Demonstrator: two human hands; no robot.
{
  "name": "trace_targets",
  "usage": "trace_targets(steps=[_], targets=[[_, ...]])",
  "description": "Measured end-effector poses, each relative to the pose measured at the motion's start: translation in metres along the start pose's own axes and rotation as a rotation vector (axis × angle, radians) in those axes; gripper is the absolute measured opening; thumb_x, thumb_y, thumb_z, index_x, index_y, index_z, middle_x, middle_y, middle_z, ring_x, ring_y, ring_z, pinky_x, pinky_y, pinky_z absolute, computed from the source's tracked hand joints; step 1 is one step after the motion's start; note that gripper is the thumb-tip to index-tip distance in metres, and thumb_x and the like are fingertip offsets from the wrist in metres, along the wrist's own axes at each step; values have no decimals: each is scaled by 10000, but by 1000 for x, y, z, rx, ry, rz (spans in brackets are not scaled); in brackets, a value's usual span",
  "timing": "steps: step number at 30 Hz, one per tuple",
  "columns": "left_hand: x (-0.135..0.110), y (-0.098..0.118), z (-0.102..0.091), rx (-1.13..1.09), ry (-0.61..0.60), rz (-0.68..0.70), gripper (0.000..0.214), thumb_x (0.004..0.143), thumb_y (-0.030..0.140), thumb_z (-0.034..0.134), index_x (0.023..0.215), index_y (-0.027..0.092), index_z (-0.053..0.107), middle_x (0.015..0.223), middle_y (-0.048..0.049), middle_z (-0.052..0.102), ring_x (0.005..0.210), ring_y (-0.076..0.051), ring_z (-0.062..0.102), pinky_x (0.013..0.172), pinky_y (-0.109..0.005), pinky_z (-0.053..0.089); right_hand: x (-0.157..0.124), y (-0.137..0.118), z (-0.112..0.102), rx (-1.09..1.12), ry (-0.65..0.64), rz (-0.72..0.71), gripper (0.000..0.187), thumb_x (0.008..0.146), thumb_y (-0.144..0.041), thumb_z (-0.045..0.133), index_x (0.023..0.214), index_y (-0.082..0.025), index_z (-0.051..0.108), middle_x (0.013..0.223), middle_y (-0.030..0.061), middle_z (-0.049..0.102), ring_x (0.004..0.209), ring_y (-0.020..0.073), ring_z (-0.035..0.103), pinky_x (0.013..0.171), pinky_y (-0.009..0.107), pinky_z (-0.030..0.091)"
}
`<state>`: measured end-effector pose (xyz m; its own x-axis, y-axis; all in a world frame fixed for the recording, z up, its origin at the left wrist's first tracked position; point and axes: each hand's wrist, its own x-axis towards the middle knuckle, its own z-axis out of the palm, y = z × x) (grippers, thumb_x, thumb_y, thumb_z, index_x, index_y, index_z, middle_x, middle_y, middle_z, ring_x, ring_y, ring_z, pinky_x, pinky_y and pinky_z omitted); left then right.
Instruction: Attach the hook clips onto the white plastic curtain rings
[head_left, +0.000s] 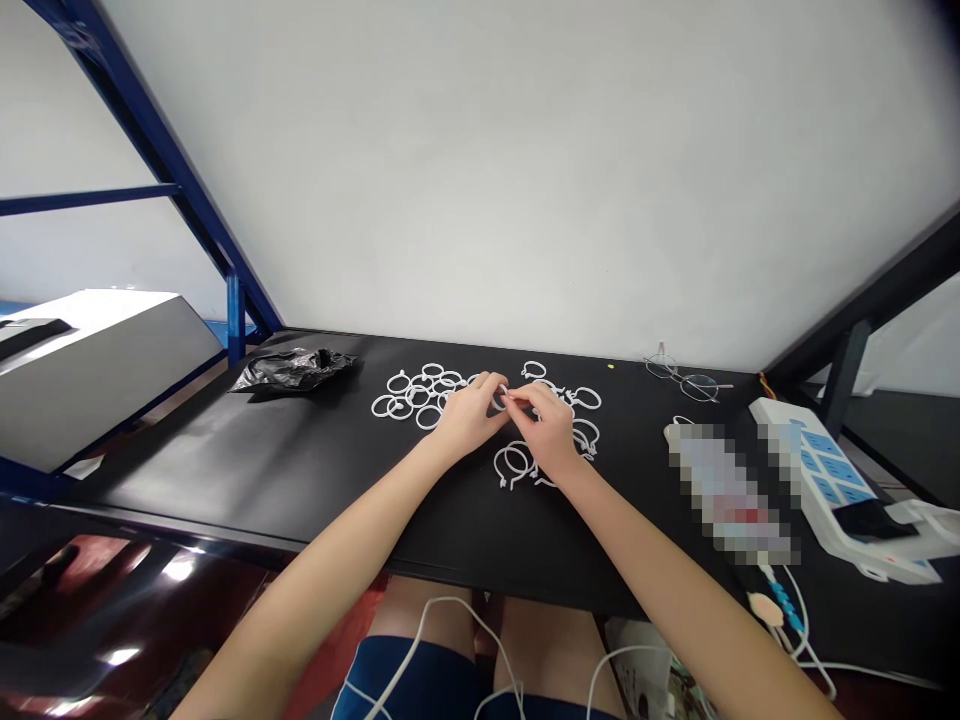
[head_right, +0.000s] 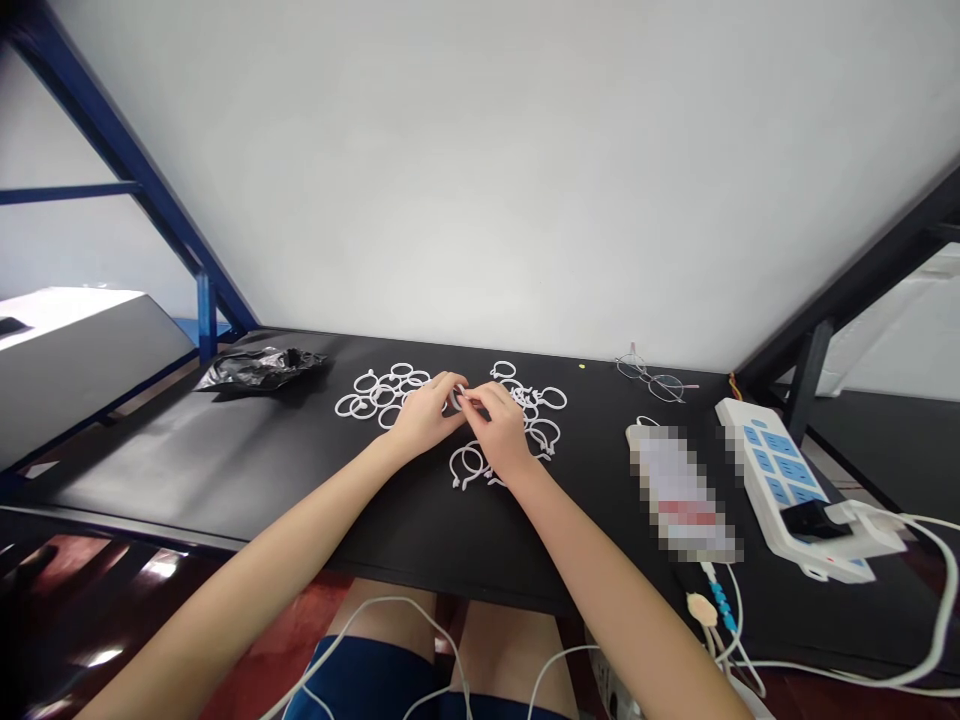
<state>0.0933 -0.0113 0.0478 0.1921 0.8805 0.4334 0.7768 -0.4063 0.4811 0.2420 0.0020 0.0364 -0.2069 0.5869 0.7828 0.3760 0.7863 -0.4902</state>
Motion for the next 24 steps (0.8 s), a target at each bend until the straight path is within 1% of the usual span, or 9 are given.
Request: trace_targets(steps=[3,7,12,16,24], targets=[[-1,-1,0,6,9,6,219,860,326,571,1049,222,535,1033,-17,606,752,-123,612,593,-228,413,0,2,0,7,1,9,131,915,-219,521,882,-222,647,866,50,655,802,179,617,707,335,552],[-1,-2,2,64,22,58,83,885,274,530,920,206,564,928,-1,589,748,-113,585,572,-211,377,-1,4,1,-10,13,-19,147,913,-177,504,904,-219,644,897,59,665,829,182,626,724,337,552],[-1,-1,2,77,25,118,169,924,279,461,829,185,564,827,2,548,699,-101,530,561,-204,349,0,5,1,-48,49,-67,206,902,-117,465,930,-216,644,918,63,677,873,189,634,759,358,548],[-1,1,1,56,7,130,174,923,272,460,825,177,568,814,-3,545,690,-99,518,565,-200,355,0,5,1,-56,41,-50,225,890,-114,462,928,-226,654,913,58,687,865,198,634,747,372,548],[0,0,1,51,10,142,147,910,257,483,827,177,575,827,-4,558,689,-95,521,569,-201,357,0,3,1,-66,38,-35,250,891,-128,454,960,-233,670,907,55,705,813,200,628,730,384,550]])
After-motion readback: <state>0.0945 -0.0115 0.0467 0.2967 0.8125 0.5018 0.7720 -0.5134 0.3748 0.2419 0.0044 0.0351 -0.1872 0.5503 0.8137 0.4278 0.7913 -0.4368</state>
